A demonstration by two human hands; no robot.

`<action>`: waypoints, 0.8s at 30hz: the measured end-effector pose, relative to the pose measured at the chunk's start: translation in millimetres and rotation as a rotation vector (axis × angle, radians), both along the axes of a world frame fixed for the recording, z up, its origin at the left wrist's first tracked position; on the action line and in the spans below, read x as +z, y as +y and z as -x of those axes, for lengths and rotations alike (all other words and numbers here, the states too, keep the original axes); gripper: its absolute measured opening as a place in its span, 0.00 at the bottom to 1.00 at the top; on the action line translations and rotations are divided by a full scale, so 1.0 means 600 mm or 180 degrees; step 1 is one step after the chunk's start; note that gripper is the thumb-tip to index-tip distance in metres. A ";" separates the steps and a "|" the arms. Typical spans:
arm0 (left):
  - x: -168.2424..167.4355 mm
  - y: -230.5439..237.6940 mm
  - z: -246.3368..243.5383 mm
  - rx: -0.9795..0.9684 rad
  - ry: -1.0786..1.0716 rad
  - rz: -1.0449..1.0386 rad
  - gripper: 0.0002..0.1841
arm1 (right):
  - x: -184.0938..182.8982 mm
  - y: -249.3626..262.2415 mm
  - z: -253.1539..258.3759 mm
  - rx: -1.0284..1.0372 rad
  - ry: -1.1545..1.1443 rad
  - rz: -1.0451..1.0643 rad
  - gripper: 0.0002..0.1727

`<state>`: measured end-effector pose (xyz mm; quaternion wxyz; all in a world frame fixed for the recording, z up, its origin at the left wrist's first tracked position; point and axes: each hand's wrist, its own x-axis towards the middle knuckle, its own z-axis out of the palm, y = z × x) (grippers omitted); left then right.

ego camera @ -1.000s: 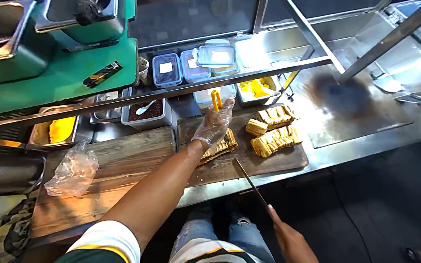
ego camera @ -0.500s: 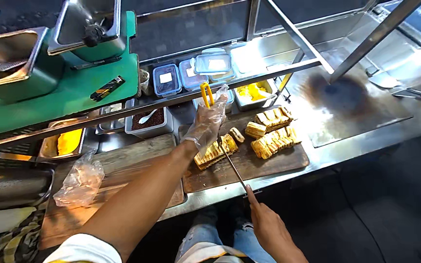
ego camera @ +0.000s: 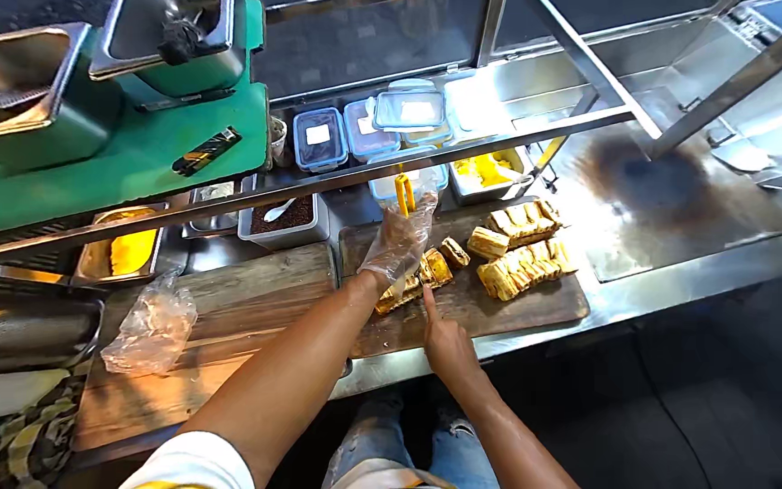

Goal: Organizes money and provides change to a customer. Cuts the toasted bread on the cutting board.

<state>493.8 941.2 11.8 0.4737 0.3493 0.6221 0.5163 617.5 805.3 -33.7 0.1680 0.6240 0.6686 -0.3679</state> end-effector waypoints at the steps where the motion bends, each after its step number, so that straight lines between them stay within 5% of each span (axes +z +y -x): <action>1: 0.001 0.001 0.002 -0.0008 -0.0024 -0.0061 0.21 | 0.001 -0.011 -0.007 0.0010 0.0000 0.0011 0.43; 5: 0.005 -0.003 0.003 0.0053 -0.0265 -0.0051 0.19 | 0.026 -0.083 -0.069 0.0071 -0.0169 0.0189 0.41; 10: 0.012 -0.021 0.001 -0.0188 0.0381 -0.0082 0.19 | -0.018 0.002 0.008 0.0009 0.0028 -0.0037 0.44; 15: 0.008 -0.020 0.012 -0.0421 0.0445 -0.0194 0.20 | -0.008 -0.191 -0.145 0.0034 -0.0071 -0.0058 0.43; 18: -0.001 -0.017 0.021 -0.0265 -0.0070 -0.0347 0.18 | 0.003 -0.260 -0.238 -0.0067 0.0957 -0.0294 0.36; 21: 0.003 -0.013 0.024 -0.0063 -0.0514 -0.0007 0.15 | -0.007 -0.232 -0.222 -0.0772 0.2257 0.0296 0.35; 24: 0.047 -0.006 0.035 -0.0304 -0.0459 0.0289 0.17 | -0.011 -0.207 -0.187 -0.1259 0.2284 0.0766 0.36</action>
